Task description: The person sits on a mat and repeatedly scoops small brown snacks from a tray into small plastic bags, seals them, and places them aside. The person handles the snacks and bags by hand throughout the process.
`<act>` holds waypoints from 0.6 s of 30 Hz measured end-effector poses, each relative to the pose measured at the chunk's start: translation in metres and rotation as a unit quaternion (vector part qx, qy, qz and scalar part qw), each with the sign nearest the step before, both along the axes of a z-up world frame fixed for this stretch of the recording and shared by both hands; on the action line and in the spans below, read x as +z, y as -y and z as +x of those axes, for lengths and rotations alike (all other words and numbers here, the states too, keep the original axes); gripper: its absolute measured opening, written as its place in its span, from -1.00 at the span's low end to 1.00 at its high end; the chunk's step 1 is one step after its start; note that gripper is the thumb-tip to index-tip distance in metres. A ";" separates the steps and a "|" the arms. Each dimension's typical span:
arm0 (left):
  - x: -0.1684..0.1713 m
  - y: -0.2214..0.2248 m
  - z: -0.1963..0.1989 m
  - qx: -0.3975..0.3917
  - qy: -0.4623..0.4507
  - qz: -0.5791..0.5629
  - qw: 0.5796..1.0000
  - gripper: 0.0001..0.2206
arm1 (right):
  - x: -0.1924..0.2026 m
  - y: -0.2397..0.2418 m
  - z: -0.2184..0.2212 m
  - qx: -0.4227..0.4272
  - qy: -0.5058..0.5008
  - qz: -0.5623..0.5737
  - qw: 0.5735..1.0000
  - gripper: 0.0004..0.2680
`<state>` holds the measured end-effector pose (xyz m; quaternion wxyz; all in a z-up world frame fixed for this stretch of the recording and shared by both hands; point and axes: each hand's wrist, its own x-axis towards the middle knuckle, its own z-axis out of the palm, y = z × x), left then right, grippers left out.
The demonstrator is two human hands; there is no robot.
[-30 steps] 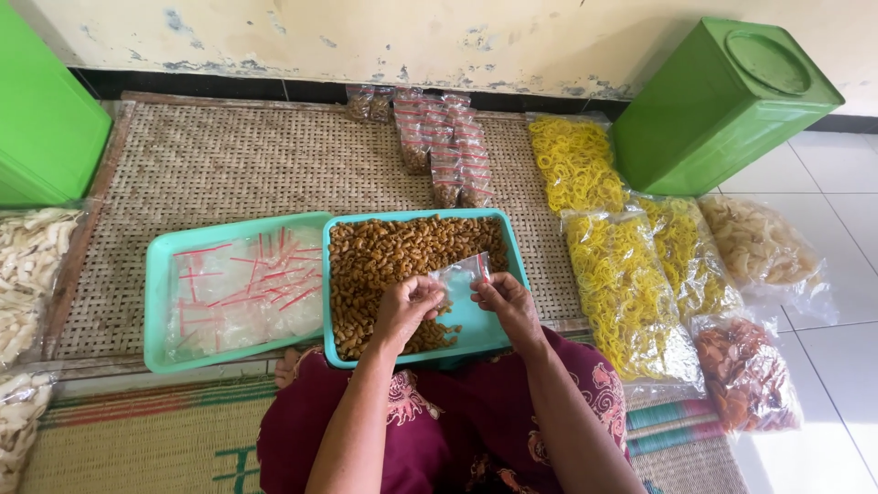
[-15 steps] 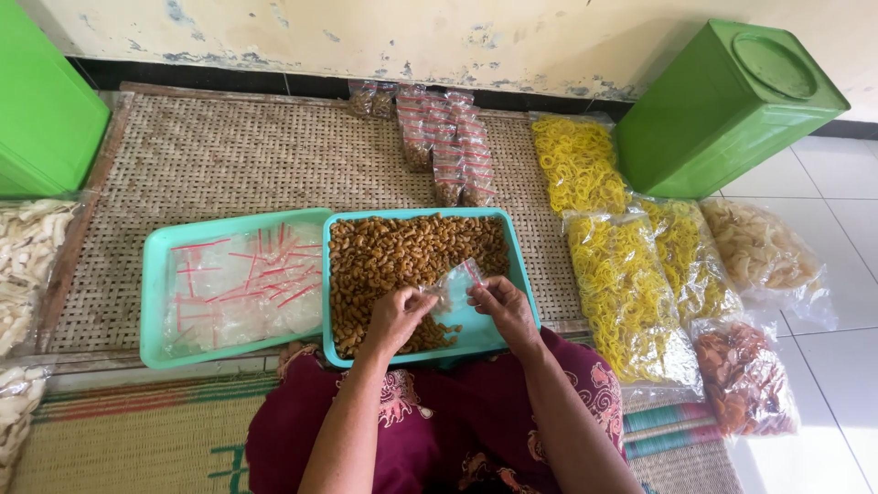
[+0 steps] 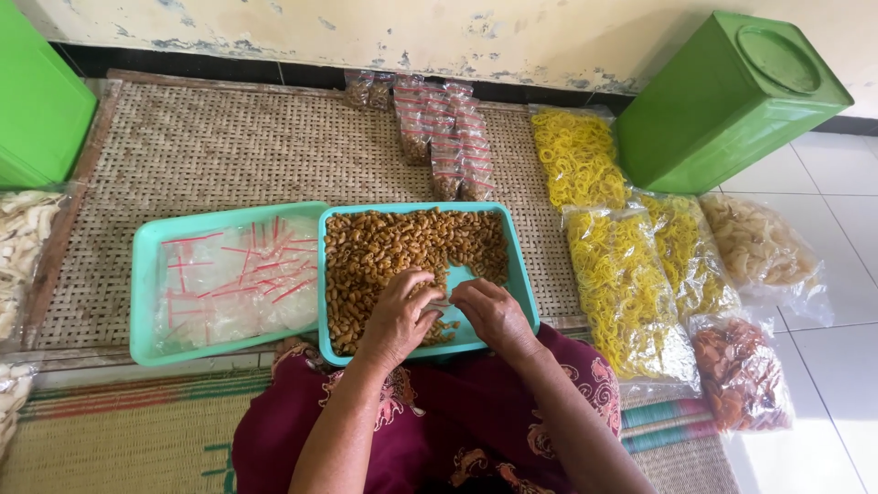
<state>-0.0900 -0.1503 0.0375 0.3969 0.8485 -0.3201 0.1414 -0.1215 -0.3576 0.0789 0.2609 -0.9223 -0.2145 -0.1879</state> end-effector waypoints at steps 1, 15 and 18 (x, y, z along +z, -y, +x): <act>0.000 0.001 -0.001 -0.001 -0.001 0.000 1.000 -0.72 | 0.004 0.000 -0.001 -0.001 -0.001 0.000 1.000 -0.96; -0.026 0.031 -0.014 -0.055 0.213 0.153 0.963 -0.90 | -0.006 0.020 0.001 -0.026 -0.067 -0.054 0.996 -0.94; -0.027 0.021 -0.011 -0.040 0.212 0.178 0.960 -0.91 | 0.024 0.010 -0.004 -0.003 -0.092 -0.001 0.996 -0.92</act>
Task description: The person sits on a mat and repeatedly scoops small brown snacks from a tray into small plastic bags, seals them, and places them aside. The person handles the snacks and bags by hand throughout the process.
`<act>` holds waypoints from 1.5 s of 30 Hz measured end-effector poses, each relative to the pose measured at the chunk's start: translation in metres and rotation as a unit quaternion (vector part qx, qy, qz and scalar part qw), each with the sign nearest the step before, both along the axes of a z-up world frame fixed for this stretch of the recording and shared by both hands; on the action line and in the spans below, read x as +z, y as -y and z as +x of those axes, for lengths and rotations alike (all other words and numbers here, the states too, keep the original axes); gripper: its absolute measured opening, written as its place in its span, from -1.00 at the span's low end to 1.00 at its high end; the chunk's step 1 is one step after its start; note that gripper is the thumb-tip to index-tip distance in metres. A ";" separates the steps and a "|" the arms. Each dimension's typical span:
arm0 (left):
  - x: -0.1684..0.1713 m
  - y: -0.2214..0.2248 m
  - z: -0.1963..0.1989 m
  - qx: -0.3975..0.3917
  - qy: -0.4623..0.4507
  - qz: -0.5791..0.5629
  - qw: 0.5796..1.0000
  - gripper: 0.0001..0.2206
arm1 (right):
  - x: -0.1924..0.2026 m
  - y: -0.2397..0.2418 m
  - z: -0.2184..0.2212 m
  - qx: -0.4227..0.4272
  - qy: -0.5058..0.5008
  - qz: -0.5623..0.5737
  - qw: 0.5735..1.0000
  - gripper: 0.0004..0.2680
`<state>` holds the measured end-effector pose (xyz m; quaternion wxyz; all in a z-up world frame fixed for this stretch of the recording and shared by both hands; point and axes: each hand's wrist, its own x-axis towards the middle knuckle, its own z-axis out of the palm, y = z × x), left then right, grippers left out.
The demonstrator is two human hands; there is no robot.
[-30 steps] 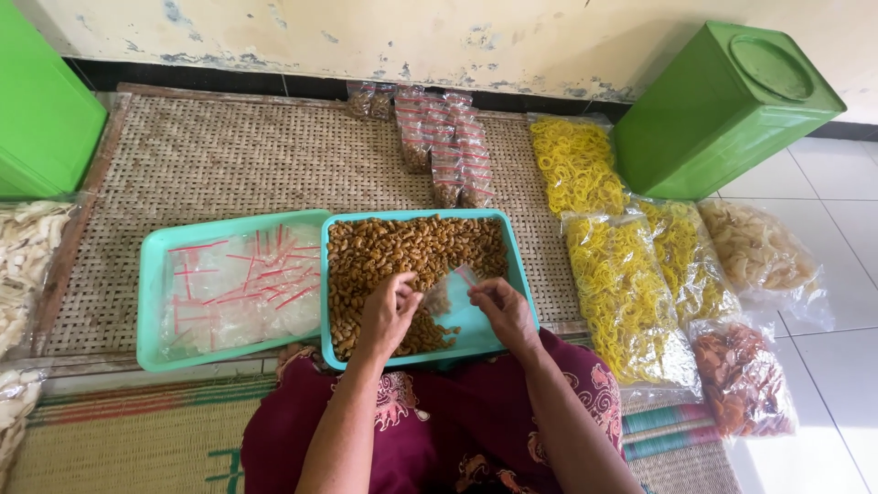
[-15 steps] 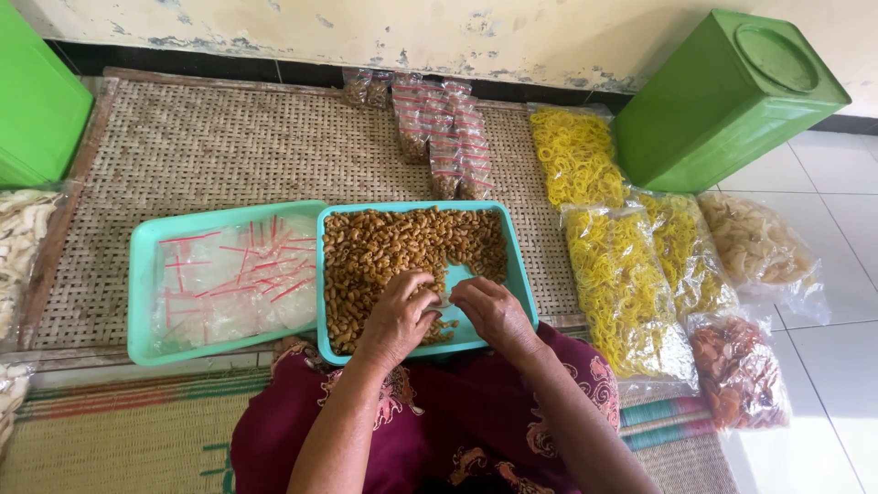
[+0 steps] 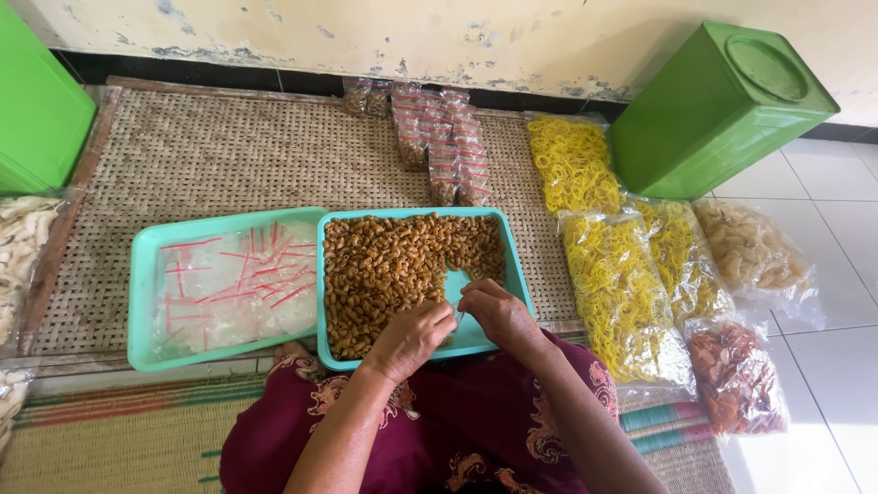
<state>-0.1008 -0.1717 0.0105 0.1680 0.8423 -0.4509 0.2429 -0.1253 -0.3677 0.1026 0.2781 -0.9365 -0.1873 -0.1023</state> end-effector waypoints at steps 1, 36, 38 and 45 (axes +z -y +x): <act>0.001 -0.002 0.000 0.001 -0.001 -0.001 1.000 -0.91 | 0.001 -0.001 0.001 0.001 -0.001 -0.001 1.000 -0.92; 0.076 -0.059 0.057 0.170 -0.167 -0.142 0.961 -0.82 | -0.110 -0.009 0.053 -0.103 -0.229 0.084 0.964 -0.32; 0.077 -0.058 0.058 0.171 -0.168 -0.141 0.960 -0.82 | -0.112 -0.012 0.058 -0.098 -0.217 0.088 0.967 -0.34; 0.063 -0.050 0.058 0.136 -0.185 -0.130 0.965 -0.79 | -0.107 -0.022 0.054 -0.060 -0.156 0.096 0.981 -0.59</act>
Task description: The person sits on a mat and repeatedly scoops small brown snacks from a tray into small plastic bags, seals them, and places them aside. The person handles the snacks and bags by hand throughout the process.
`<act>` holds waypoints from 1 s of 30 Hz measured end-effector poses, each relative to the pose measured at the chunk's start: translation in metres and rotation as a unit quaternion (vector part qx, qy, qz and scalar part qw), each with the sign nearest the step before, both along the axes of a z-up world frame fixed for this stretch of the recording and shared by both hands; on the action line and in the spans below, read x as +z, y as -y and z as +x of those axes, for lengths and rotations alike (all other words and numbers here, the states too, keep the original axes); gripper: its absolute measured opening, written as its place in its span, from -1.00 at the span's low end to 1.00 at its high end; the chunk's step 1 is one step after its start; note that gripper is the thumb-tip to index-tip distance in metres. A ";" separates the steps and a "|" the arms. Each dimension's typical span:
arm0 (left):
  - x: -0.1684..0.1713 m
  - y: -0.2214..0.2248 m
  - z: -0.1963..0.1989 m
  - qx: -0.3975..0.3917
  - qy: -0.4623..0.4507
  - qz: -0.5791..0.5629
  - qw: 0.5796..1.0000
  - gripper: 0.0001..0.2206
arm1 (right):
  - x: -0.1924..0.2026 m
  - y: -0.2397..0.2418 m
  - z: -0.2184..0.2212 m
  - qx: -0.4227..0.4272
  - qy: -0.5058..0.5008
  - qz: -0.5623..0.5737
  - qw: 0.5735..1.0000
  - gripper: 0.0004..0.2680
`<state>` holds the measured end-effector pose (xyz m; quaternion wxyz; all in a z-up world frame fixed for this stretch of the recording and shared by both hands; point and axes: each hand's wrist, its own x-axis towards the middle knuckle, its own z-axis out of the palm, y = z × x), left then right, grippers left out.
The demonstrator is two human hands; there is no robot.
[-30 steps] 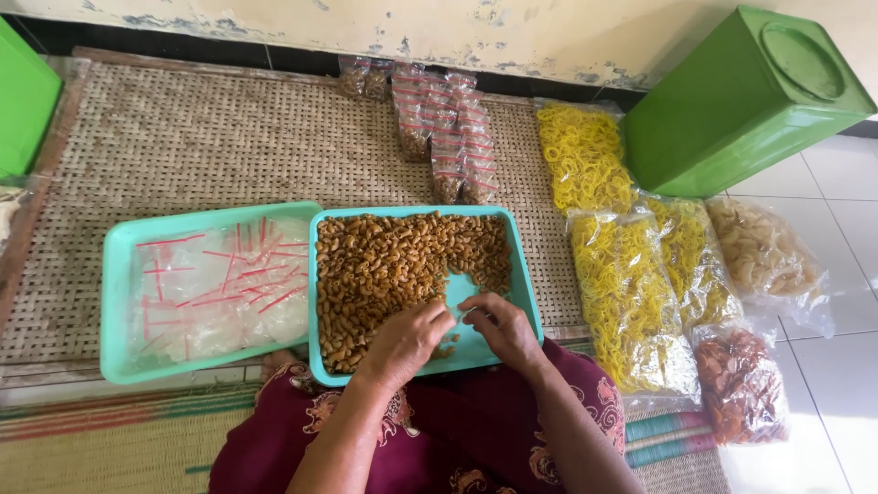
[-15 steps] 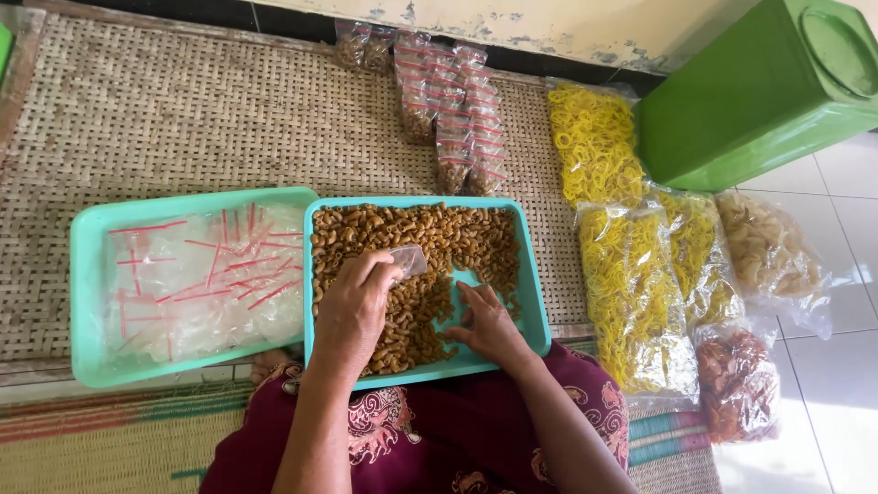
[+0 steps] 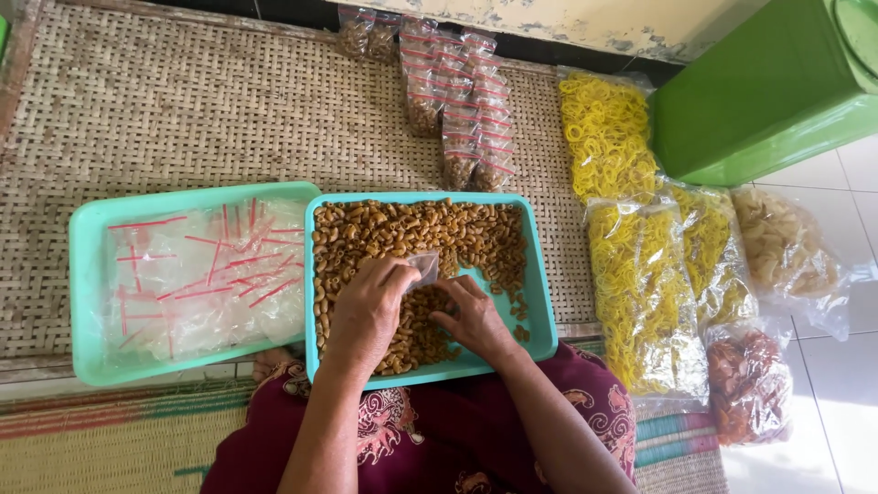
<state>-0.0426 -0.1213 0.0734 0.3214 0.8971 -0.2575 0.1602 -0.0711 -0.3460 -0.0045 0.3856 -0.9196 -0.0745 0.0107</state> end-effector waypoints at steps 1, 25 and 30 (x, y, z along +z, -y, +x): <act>-0.005 0.001 0.000 -0.001 0.001 0.001 1.000 -0.79 | 0.004 -0.001 -0.002 -0.001 0.001 0.001 1.000 -0.59; -0.034 0.027 -0.018 -0.103 0.016 0.001 0.995 -0.83 | 0.138 -0.005 -0.014 0.012 0.094 -0.051 0.994 -0.93; -0.029 0.028 -0.023 -0.098 0.024 -0.010 0.995 -0.81 | 0.145 -0.022 -0.001 0.098 0.086 -0.053 0.990 -0.87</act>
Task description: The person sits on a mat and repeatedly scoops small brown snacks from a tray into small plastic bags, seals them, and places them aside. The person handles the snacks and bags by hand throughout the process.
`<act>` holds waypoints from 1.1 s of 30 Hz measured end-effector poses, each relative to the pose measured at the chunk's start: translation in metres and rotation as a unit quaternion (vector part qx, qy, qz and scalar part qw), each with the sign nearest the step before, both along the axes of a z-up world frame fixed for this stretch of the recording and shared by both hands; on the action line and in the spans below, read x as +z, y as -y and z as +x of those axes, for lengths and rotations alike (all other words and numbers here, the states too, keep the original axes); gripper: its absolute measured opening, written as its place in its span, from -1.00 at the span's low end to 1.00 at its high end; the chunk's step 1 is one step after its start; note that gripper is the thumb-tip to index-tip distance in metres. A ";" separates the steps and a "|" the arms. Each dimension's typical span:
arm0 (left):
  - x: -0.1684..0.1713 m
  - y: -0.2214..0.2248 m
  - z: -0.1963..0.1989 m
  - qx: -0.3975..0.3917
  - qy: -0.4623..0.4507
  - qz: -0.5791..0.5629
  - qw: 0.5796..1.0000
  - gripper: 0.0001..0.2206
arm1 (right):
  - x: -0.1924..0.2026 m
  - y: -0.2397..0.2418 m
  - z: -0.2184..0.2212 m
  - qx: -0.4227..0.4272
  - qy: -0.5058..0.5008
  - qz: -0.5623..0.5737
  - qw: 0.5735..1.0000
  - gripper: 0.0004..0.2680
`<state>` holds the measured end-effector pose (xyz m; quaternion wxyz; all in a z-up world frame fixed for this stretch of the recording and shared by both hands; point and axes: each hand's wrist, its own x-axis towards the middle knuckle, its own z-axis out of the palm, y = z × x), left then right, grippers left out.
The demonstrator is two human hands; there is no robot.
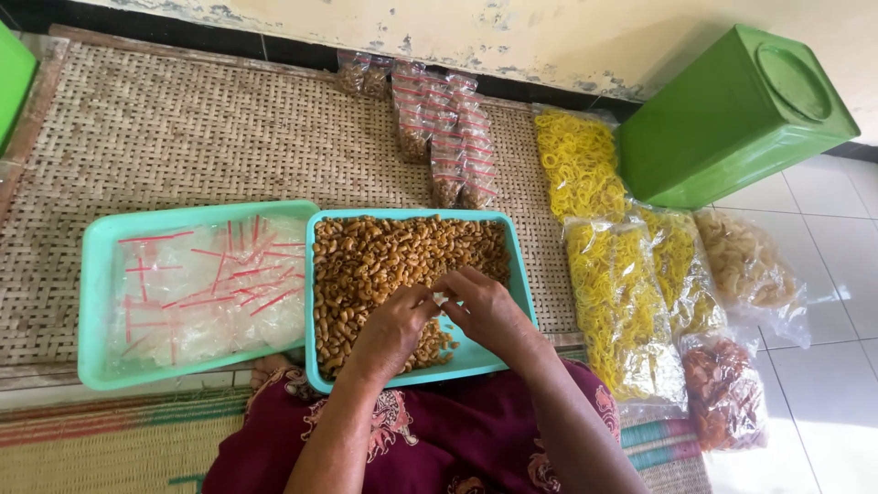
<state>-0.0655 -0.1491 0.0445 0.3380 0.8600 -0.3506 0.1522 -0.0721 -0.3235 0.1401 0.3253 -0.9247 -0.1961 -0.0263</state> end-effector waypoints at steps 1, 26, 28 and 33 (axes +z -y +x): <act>0.003 -0.001 0.001 0.002 -0.001 0.000 1.000 -0.81 | 0.004 -0.002 0.001 0.002 -0.001 0.000 1.000 -0.87; 0.011 -0.013 0.017 0.041 -0.059 -0.010 0.997 -0.83 | -0.146 0.022 -0.021 -0.085 -0.129 -0.024 0.988 -0.28; 0.009 -0.014 0.019 0.043 -0.051 -0.007 0.998 -0.82 | -0.142 0.018 -0.019 -0.084 -0.103 -0.030 0.991 -0.30; 0.011 -0.015 0.019 0.033 -0.061 -0.028 0.997 -0.82 | -0.112 0.006 -0.019 -0.093 -0.073 0.069 0.991 -0.68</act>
